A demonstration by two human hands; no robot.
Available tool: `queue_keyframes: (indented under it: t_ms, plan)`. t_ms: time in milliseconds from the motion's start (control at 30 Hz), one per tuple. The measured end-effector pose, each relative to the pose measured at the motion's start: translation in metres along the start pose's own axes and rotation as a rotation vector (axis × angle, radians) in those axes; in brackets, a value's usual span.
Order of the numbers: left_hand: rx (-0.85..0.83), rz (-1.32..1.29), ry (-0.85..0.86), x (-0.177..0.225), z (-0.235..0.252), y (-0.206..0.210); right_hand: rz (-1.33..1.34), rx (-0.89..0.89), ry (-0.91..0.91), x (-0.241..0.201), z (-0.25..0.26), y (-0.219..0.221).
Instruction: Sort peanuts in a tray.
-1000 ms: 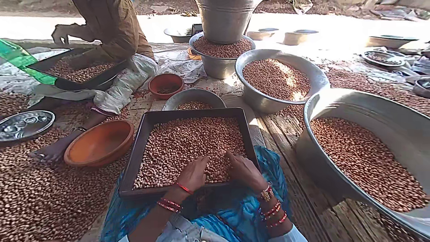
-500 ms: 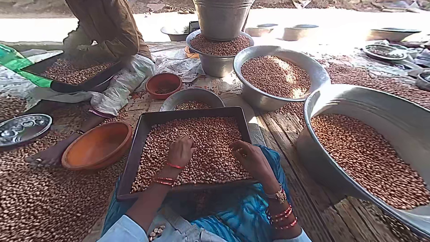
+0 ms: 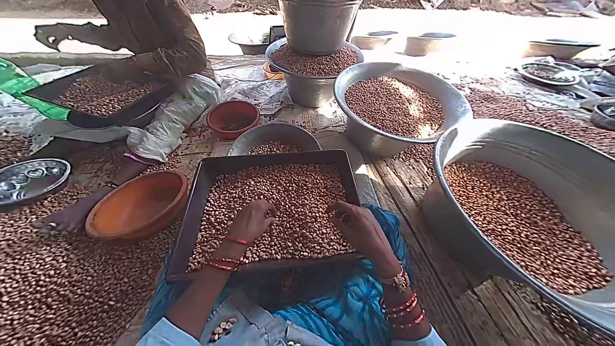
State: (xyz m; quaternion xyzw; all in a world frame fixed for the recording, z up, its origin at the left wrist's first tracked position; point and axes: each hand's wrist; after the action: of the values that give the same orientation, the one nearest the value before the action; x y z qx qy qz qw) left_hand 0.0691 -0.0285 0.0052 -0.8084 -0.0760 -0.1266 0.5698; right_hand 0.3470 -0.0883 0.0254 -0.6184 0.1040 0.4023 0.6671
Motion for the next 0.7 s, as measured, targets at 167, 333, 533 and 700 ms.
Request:
queue_keyframes:
  t_ms: [167, 333, 533, 700]
  plan:
    - [-0.017, -0.029, -0.003, -0.004, 0.000, -0.003, -0.018, 0.002, 0.018, 0.000, -0.004, 0.000]
    - [0.165, -0.171, 0.004, -0.020, -0.005, -0.013, -0.035, 0.002, 0.033, -0.002, -0.007, -0.004]
    - [-0.024, -0.021, -0.072, -0.013, -0.006, -0.001, -0.054, -0.057, -0.011, -0.014, 0.008, 0.006]
    - [0.142, -0.496, 0.030, -0.039, -0.009, -0.009, -0.063, -0.020, -0.021, -0.012, 0.003, 0.001]
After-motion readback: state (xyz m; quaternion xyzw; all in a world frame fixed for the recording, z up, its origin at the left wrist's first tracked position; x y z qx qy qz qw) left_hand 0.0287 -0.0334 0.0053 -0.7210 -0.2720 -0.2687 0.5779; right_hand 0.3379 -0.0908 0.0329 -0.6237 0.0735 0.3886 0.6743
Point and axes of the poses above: each hand's wrist, its own z-axis towards the middle knuckle, its own y-axis out of the palm, x = y × z, and after that the axes turned 12 degrees about -y, right-handed
